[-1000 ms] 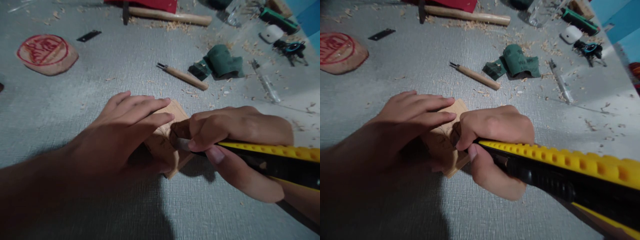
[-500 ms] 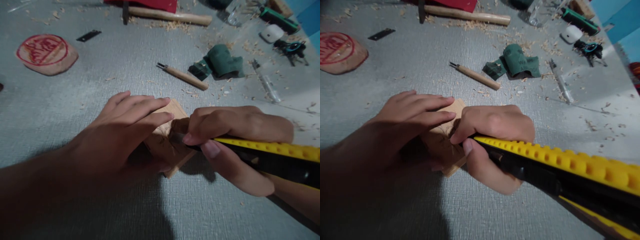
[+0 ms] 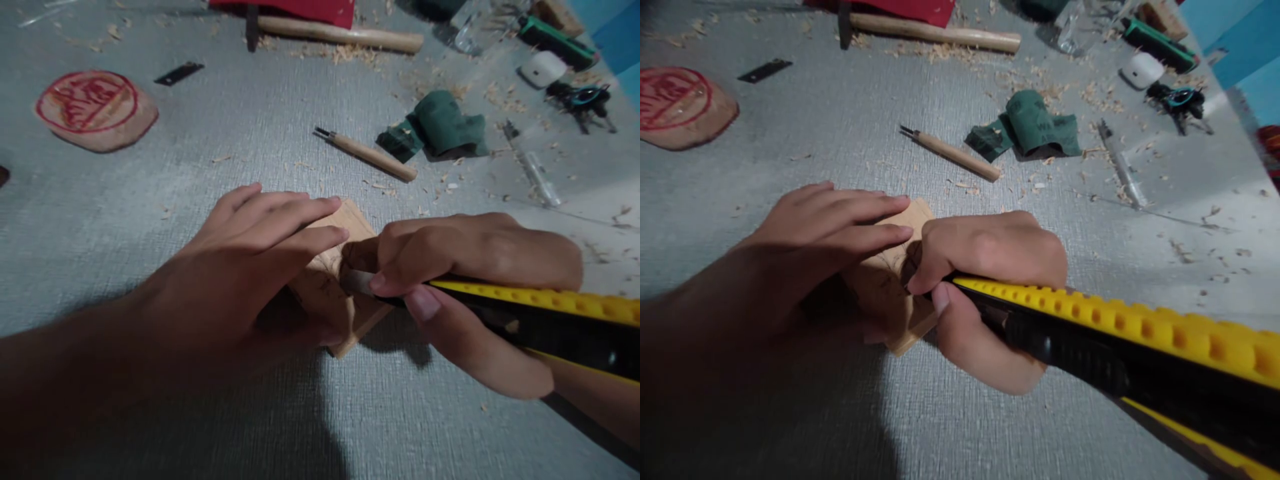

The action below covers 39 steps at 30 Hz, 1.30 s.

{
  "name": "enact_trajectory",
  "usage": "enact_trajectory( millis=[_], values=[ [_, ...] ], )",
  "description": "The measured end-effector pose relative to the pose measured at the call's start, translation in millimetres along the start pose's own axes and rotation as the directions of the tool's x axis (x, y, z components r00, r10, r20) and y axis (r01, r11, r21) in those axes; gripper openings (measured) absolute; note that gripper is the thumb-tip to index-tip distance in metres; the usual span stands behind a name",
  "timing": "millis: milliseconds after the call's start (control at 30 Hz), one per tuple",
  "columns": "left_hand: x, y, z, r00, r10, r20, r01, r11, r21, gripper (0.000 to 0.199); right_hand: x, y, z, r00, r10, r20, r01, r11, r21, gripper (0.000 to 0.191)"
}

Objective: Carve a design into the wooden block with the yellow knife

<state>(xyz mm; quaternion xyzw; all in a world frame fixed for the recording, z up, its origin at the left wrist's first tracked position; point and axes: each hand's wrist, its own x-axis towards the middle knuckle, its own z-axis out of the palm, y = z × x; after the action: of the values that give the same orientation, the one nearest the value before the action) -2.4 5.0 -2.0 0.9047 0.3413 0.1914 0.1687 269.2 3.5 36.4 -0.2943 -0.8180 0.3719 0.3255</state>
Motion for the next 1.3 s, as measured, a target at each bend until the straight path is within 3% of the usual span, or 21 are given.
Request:
enact_trajectory(
  millis=[467,667,867,1067,1300],
  values=[
    [-1.5,-1.1,0.3,1.000,0.002,0.001,-0.002,1.000,-0.002,0.066,-1.4,-2.7,-6.4,0.999,-0.010,0.043,0.007,0.997,0.078,0.025],
    [-0.5,-0.2,-0.2,1.000,-0.005,-0.003,0.005,1.000,-0.002,0.063,-3.2,-1.1,2.7,0.996,0.071,-0.055,-0.071,0.997,-0.009,0.021],
    [0.6,1.5,-0.7,1.000,-0.012,-0.003,0.012,1.000,0.013,0.069,-2.8,-0.9,1.5,0.999,-0.004,-0.034,0.001,0.995,-0.100,0.021],
    [0.0,-0.9,-0.1,1.000,0.000,-0.009,0.000,1.000,-0.003,0.062,-2.5,-2.9,-0.7,1.000,0.021,-0.014,-0.020,0.999,0.029,0.026],
    [0.5,0.1,-0.6,1.000,-0.011,0.005,0.011,1.000,-0.007,0.063,-3.3,-1.2,-2.2,0.999,0.030,0.030,-0.032,0.998,0.046,0.021]
  ],
)
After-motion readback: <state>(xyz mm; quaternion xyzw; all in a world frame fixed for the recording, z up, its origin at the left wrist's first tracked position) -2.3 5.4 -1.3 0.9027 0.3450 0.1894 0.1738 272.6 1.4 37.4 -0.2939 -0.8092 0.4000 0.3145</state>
